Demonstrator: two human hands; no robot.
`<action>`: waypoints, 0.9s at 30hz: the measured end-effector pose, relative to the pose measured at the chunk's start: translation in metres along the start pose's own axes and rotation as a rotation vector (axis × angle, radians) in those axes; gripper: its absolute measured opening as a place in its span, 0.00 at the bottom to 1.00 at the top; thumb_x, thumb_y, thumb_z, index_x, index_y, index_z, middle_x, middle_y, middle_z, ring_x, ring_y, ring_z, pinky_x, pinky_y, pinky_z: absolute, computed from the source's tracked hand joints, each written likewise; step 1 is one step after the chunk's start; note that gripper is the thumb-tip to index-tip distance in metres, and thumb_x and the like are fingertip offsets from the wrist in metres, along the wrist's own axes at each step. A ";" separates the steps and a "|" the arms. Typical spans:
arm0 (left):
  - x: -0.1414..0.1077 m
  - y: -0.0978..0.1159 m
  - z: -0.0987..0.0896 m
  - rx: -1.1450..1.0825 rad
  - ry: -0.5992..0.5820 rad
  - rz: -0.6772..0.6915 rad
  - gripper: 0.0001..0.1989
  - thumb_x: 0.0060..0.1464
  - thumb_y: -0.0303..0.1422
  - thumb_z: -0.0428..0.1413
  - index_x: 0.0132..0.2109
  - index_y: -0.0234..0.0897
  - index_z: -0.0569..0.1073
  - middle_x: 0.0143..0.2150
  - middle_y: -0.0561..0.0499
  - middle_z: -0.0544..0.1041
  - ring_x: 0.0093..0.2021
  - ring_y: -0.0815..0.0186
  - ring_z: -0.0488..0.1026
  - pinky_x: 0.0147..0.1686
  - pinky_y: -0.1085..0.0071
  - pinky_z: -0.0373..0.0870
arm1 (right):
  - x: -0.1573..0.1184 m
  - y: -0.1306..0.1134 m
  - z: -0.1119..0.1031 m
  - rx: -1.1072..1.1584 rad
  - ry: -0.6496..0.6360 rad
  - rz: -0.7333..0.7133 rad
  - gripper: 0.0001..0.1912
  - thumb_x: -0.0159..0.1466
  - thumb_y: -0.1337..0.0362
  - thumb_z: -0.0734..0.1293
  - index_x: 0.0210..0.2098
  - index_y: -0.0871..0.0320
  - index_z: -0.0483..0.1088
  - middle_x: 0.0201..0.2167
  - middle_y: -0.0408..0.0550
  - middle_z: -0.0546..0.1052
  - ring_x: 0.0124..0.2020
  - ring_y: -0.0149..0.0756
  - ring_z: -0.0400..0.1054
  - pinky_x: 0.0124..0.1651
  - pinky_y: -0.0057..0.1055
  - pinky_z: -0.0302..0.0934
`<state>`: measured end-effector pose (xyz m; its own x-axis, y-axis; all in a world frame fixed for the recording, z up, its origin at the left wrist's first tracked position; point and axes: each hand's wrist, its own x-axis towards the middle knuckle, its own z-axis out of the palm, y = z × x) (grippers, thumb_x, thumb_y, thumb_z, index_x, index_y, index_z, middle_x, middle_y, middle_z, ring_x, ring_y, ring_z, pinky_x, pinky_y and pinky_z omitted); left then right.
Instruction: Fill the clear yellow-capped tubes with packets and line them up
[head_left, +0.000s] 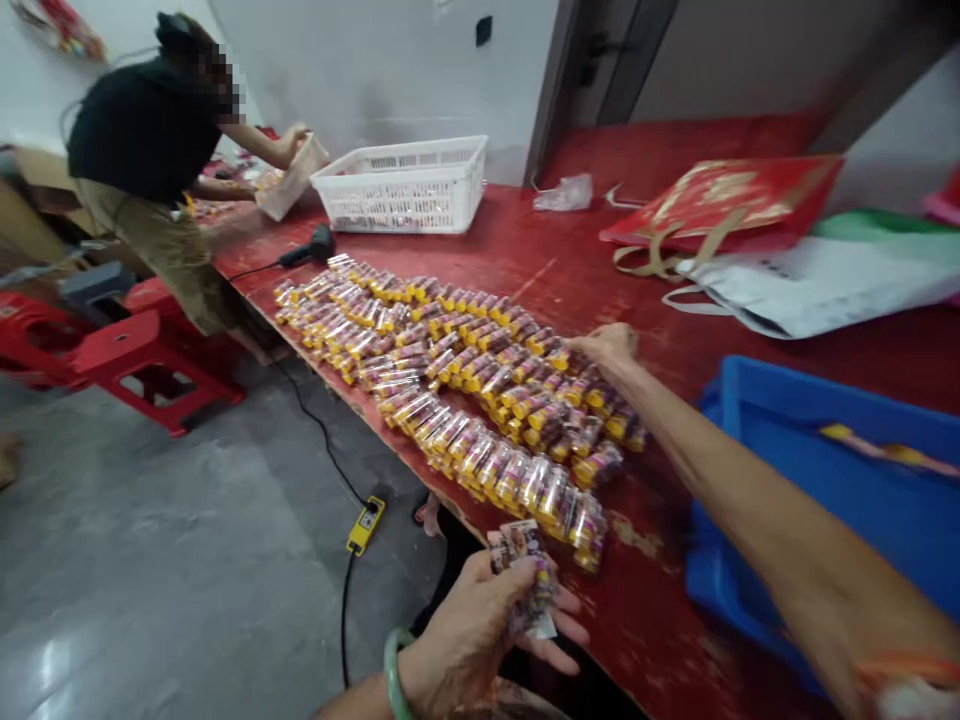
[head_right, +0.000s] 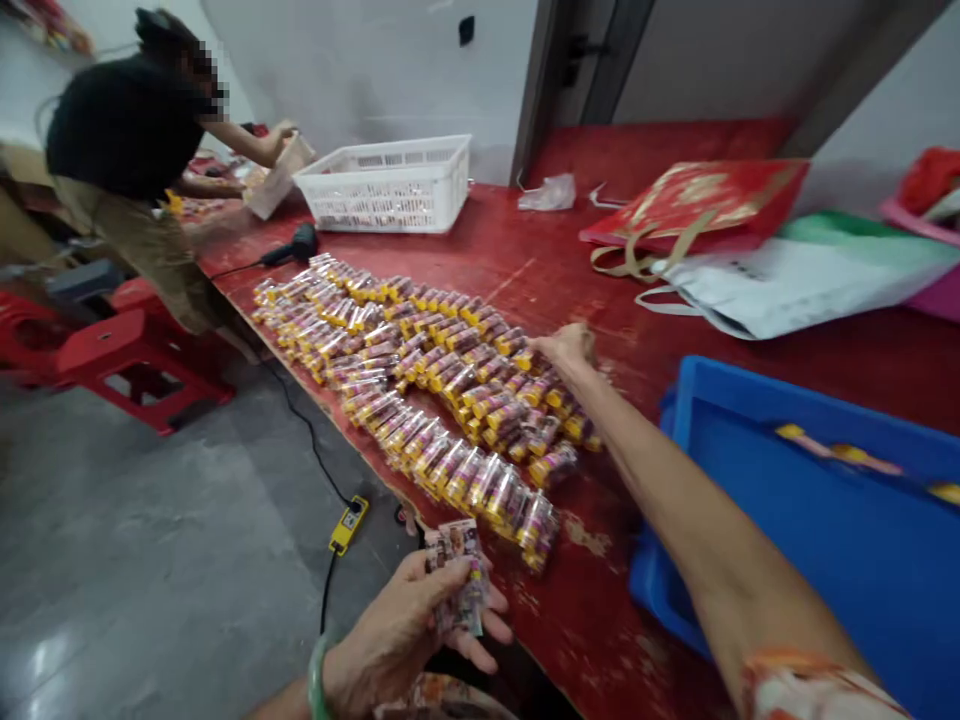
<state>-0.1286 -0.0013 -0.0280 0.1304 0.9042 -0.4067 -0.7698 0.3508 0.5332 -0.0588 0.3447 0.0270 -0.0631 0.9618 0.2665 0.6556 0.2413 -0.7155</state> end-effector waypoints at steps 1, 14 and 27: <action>0.001 0.001 0.001 0.023 -0.008 0.018 0.19 0.51 0.42 0.61 0.39 0.27 0.73 0.33 0.40 0.77 0.29 0.61 0.77 0.23 0.71 0.75 | 0.001 0.006 -0.005 -0.080 0.013 0.015 0.13 0.48 0.59 0.74 0.21 0.63 0.71 0.19 0.51 0.71 0.29 0.46 0.70 0.31 0.38 0.62; 0.017 -0.015 0.033 0.218 0.088 -0.076 0.20 0.40 0.36 0.70 0.38 0.28 0.76 0.28 0.45 0.79 0.26 0.63 0.77 0.25 0.72 0.76 | -0.065 0.170 -0.264 -0.591 0.237 0.315 0.11 0.54 0.67 0.66 0.33 0.62 0.79 0.35 0.57 0.79 0.41 0.49 0.71 0.41 0.37 0.61; 0.030 -0.031 0.067 0.261 0.056 0.032 0.17 0.45 0.36 0.68 0.40 0.29 0.78 0.34 0.46 0.78 0.31 0.67 0.74 0.30 0.72 0.76 | -0.073 0.171 -0.229 -0.092 0.077 0.201 0.11 0.57 0.65 0.65 0.25 0.69 0.71 0.33 0.61 0.75 0.42 0.43 0.70 0.42 0.35 0.56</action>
<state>-0.0593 0.0316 -0.0074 0.0683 0.9035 -0.4232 -0.5847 0.3800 0.7168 0.2305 0.2857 0.0330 0.1304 0.9758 0.1756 0.7154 0.0300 -0.6981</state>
